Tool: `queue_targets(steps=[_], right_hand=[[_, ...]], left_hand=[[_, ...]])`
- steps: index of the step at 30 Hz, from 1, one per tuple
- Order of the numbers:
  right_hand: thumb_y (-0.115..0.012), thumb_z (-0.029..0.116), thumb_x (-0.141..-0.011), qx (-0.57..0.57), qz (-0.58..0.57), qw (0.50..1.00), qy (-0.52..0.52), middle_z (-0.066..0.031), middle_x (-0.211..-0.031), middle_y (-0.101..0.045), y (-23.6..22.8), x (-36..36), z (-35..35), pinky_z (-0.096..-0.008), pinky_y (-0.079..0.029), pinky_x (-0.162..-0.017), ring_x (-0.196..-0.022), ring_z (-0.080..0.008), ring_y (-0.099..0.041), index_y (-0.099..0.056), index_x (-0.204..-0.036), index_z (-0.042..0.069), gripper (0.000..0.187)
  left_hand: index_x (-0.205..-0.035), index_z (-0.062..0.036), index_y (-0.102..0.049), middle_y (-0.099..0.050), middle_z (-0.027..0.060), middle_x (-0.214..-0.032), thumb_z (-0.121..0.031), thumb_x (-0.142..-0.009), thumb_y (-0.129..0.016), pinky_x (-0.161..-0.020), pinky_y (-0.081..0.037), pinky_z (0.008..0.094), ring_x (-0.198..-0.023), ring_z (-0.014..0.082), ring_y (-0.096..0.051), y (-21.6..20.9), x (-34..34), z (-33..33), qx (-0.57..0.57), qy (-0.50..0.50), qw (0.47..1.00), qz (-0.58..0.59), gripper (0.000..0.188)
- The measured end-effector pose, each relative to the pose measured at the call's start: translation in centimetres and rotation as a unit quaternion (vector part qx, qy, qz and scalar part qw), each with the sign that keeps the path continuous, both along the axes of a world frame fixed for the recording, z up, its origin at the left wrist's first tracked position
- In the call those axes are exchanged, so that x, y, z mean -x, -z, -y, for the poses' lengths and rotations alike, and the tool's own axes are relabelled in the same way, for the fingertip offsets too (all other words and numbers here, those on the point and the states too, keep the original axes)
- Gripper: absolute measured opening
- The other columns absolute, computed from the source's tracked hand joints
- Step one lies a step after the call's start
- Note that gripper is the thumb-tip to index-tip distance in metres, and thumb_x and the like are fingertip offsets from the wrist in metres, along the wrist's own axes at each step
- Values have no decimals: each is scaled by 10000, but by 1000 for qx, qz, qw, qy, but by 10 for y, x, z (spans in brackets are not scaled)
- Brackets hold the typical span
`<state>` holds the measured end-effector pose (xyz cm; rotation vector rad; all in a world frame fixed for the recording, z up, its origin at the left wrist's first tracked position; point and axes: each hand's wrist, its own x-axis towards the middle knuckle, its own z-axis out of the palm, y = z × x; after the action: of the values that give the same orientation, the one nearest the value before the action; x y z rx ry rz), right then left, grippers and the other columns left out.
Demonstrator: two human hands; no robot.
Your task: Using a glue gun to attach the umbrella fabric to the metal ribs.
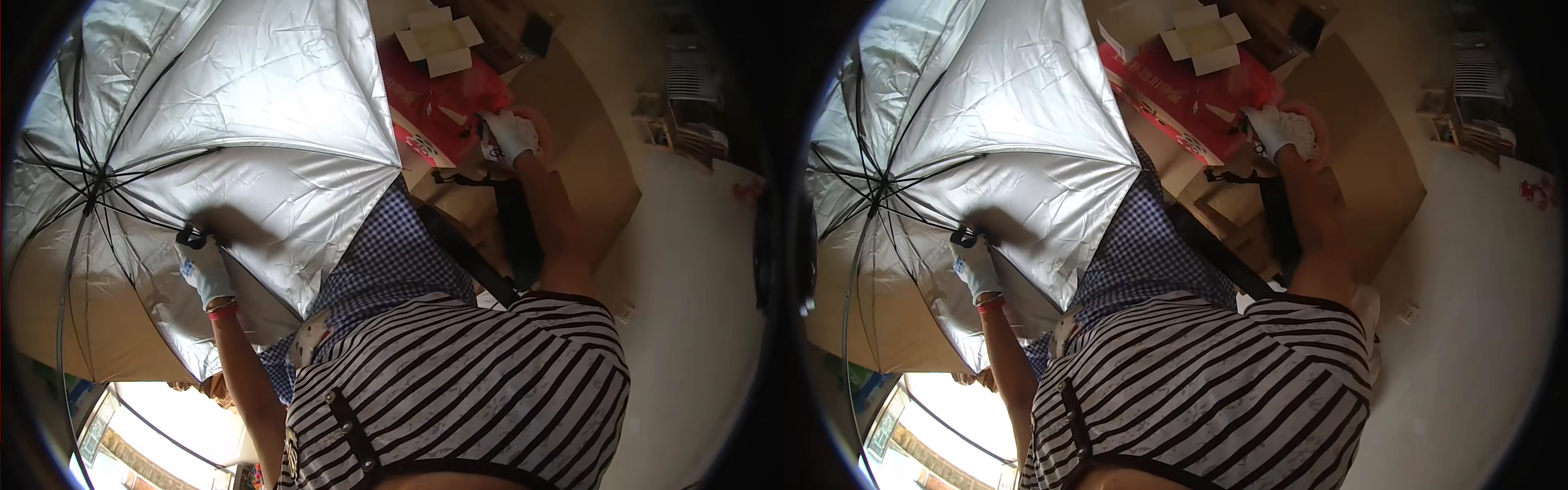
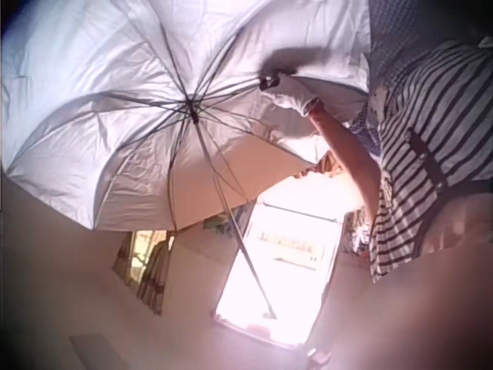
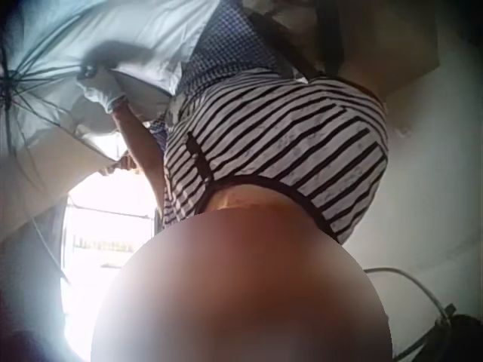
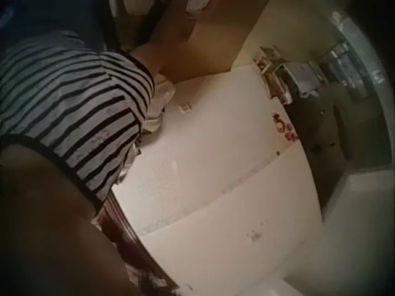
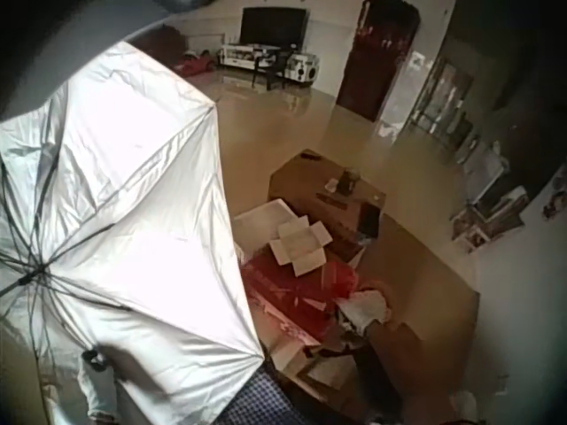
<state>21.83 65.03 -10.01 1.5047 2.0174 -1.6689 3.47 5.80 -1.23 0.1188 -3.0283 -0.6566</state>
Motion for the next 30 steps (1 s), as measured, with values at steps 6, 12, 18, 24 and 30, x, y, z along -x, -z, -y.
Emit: queue_targets(steps=[6,12,18,24,30], right_hand=[[-553,227,-855,-253,148,954,-67,-236,-984,-645,83,17,-22,-450,-530,-735,-908,-351,-655,-485,-1170,-42,420],[-512,174,-832,-346,216,909,-86,-265,-1033,-634,118,36,-42,-473,-540,-731,-894,-383,-655,-430,-1206,-36,437],[-527,197,-857,-387,213,853,-277,-233,-1091,-631,116,12,-29,-458,-534,-813,-943,-376,-646,-390,-1328,-35,542],[-456,230,-912,-579,194,558,-562,-192,-1118,-600,162,-15,48,-414,-415,-974,-1145,-279,-528,-572,-1153,-15,363],[-518,208,-866,-675,204,394,-590,-201,-1231,-582,226,0,24,-425,-374,-969,-1158,-300,-531,-634,-1165,20,372]], left_hand=[[-1104,-34,-594,-685,121,-1033,-125,-766,-698,-813,-512,369,-946,262,-660,10,6,11,13,-20,1000,-13,365],[-1113,-27,-608,-695,98,-974,-63,-774,-662,-711,-536,321,-819,204,-666,21,9,21,-32,-46,998,-21,345],[-1116,-47,-629,-701,103,-976,-107,-803,-658,-786,-530,341,-865,243,-673,23,4,22,-83,-97,992,-9,320],[-1044,-23,-644,-691,53,-909,-85,-856,-626,-645,-526,264,-737,129,-643,27,8,27,-148,-58,987,-29,199],[-1044,-63,-677,-683,59,-803,-193,-888,-630,-547,-492,245,-666,100,-646,0,9,26,33,30,986,-163,209]])
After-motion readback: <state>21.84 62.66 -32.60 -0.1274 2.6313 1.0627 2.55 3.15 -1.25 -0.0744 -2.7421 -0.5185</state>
